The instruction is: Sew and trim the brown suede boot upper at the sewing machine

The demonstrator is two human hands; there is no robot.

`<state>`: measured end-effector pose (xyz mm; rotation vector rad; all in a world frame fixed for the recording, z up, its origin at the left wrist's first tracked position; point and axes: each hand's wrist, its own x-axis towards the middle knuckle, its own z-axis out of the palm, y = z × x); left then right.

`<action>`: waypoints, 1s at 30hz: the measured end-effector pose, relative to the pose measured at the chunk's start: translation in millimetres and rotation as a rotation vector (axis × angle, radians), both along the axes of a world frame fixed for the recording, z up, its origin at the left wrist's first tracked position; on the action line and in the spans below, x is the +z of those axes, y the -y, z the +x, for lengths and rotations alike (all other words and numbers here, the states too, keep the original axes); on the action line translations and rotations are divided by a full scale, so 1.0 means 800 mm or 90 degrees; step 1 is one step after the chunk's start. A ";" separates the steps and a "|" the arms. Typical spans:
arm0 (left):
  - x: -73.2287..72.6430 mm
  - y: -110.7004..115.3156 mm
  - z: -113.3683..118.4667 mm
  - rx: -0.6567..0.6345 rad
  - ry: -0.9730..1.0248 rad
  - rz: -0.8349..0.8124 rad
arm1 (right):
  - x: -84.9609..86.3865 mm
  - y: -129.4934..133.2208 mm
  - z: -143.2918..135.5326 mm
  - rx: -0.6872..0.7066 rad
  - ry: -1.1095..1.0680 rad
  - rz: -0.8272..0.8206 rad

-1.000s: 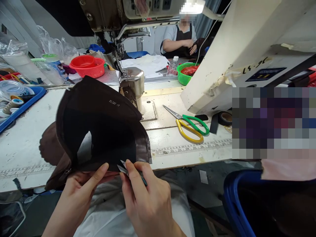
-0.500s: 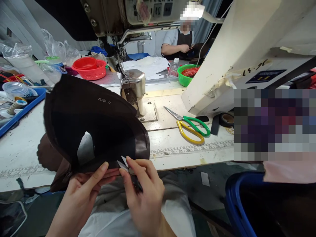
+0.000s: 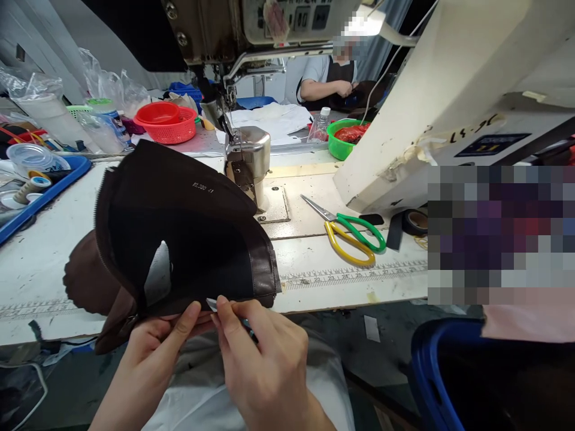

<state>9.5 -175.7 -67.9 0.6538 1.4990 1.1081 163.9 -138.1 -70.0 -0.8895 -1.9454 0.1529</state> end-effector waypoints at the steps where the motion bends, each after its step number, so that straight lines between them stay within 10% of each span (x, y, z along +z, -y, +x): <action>1: 0.001 0.001 0.000 -0.004 0.009 0.000 | 0.000 -0.001 -0.002 0.003 0.005 0.000; 20: 0.013 -0.004 0.011 0.055 0.003 -0.010 | -0.002 0.005 -0.013 -0.067 0.062 0.053; 30: -0.001 -0.002 -0.001 -0.051 0.021 -0.020 | -0.017 -0.001 -0.007 -0.020 -0.041 -0.060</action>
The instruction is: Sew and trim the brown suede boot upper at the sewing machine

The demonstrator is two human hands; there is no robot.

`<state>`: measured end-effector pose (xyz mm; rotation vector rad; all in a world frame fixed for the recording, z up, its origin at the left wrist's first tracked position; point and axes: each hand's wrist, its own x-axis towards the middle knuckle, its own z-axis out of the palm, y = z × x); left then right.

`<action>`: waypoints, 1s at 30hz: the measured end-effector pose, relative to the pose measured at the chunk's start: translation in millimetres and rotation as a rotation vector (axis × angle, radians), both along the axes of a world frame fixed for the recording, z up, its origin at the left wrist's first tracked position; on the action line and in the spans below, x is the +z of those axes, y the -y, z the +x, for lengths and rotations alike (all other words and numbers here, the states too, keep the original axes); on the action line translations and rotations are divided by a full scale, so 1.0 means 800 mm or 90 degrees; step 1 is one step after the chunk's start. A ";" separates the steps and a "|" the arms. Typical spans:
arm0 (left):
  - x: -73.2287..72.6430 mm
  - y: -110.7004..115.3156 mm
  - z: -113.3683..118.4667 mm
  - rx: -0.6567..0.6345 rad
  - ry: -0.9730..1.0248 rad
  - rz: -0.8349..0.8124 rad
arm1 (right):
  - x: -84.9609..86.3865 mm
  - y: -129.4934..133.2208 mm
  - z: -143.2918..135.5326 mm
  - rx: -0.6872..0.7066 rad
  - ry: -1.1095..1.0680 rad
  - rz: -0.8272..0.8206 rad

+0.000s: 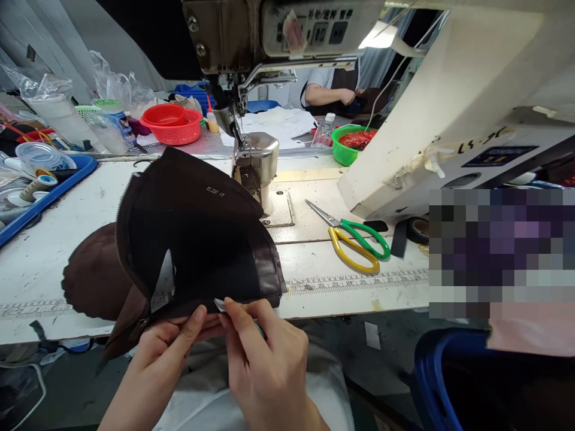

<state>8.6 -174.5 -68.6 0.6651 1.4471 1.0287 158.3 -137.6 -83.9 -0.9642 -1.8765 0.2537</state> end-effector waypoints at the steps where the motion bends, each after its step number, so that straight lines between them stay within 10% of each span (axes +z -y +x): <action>1: -0.001 0.001 0.000 0.000 -0.001 0.001 | 0.000 0.000 0.000 0.000 0.003 0.010; 30: -0.003 0.005 -0.001 -0.004 -0.049 -0.004 | 0.006 0.002 -0.005 0.018 -0.002 0.055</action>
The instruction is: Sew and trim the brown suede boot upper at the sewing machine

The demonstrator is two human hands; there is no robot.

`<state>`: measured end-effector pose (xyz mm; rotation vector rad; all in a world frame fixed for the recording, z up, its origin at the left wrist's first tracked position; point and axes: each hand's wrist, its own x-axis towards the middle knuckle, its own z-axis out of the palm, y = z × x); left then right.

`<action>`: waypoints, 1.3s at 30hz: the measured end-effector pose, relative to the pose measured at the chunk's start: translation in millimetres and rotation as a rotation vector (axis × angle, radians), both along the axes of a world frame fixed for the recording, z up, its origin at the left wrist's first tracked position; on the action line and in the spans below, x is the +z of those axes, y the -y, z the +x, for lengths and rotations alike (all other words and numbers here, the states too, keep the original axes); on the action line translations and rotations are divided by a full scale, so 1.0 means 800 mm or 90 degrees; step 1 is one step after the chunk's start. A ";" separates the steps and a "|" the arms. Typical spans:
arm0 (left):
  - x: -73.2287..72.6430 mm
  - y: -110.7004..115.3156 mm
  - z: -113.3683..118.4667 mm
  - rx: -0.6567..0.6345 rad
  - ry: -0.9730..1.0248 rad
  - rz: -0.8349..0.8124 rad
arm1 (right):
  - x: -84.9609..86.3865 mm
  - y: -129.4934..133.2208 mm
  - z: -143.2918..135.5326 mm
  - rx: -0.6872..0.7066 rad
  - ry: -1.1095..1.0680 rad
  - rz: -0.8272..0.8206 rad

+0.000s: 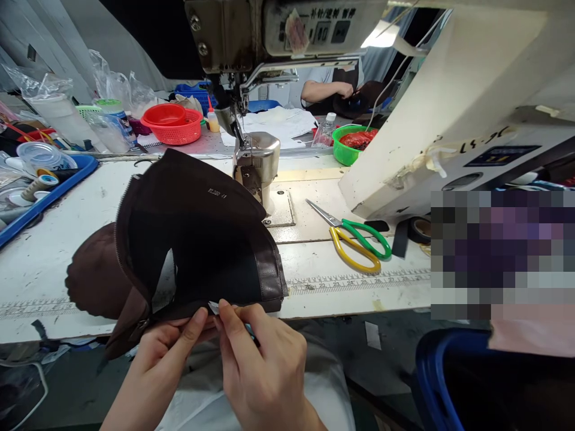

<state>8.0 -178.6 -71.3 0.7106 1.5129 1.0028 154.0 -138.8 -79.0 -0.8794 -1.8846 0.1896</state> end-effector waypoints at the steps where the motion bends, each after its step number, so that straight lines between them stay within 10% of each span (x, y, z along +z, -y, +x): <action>1: 0.000 0.000 0.000 0.001 0.001 0.001 | 0.000 0.000 0.000 -0.002 0.004 0.002; 9: 0.016 -0.002 0.015 0.102 0.030 -0.007 | -0.003 0.004 -0.005 -0.025 0.027 0.019; 28: -0.005 0.004 -0.003 -0.032 -0.016 0.026 | 0.002 0.002 -0.003 0.024 -0.018 -0.020; 39: 0.004 0.004 0.005 0.022 0.004 0.020 | 0.009 -0.001 -0.002 0.021 0.018 -0.011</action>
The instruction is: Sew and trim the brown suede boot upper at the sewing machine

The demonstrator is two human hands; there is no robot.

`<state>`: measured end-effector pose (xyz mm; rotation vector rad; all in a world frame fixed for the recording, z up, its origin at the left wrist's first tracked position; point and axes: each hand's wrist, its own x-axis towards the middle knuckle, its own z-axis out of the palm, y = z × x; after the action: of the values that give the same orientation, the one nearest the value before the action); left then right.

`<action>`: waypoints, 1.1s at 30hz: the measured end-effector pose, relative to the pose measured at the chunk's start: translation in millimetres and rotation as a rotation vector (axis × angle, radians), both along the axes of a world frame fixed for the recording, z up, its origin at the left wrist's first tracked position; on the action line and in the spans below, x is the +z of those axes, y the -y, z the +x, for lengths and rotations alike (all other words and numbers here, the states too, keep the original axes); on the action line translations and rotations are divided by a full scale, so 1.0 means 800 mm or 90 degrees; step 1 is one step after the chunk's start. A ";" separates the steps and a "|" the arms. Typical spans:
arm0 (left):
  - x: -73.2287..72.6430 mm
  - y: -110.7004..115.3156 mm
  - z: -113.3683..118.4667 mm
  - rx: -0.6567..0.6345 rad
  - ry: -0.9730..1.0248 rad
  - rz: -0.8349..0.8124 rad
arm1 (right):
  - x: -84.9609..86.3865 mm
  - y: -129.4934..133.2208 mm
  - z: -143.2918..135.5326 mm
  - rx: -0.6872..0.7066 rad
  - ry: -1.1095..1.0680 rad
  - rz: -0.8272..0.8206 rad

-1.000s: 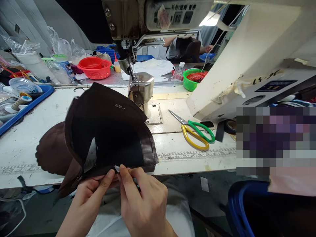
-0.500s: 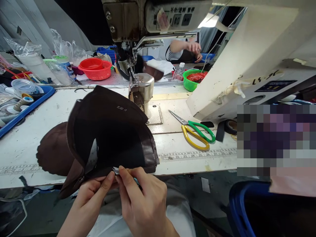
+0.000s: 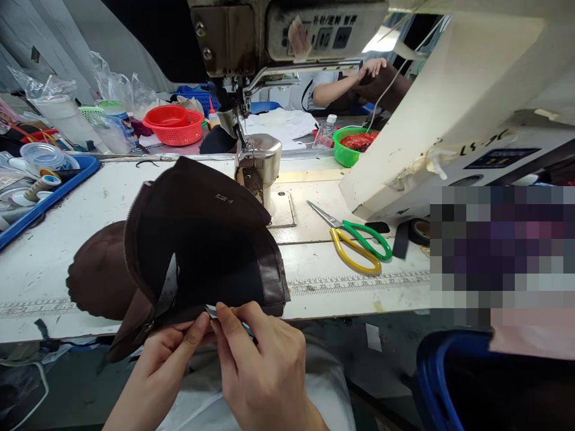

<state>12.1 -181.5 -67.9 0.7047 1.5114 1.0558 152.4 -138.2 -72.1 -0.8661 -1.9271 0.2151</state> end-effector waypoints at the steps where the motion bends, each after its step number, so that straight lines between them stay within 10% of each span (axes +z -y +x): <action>1: 0.002 -0.001 0.002 0.018 0.006 0.004 | -0.001 0.001 -0.001 -0.005 0.001 0.002; 33: -0.012 0.002 -0.002 -0.014 -0.078 0.047 | 0.009 0.003 -0.001 -0.001 0.020 -0.034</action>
<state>10.7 -182.8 -77.3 0.8489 1.5720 1.0722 151.2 -140.5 -64.9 -0.9109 -1.9577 0.2555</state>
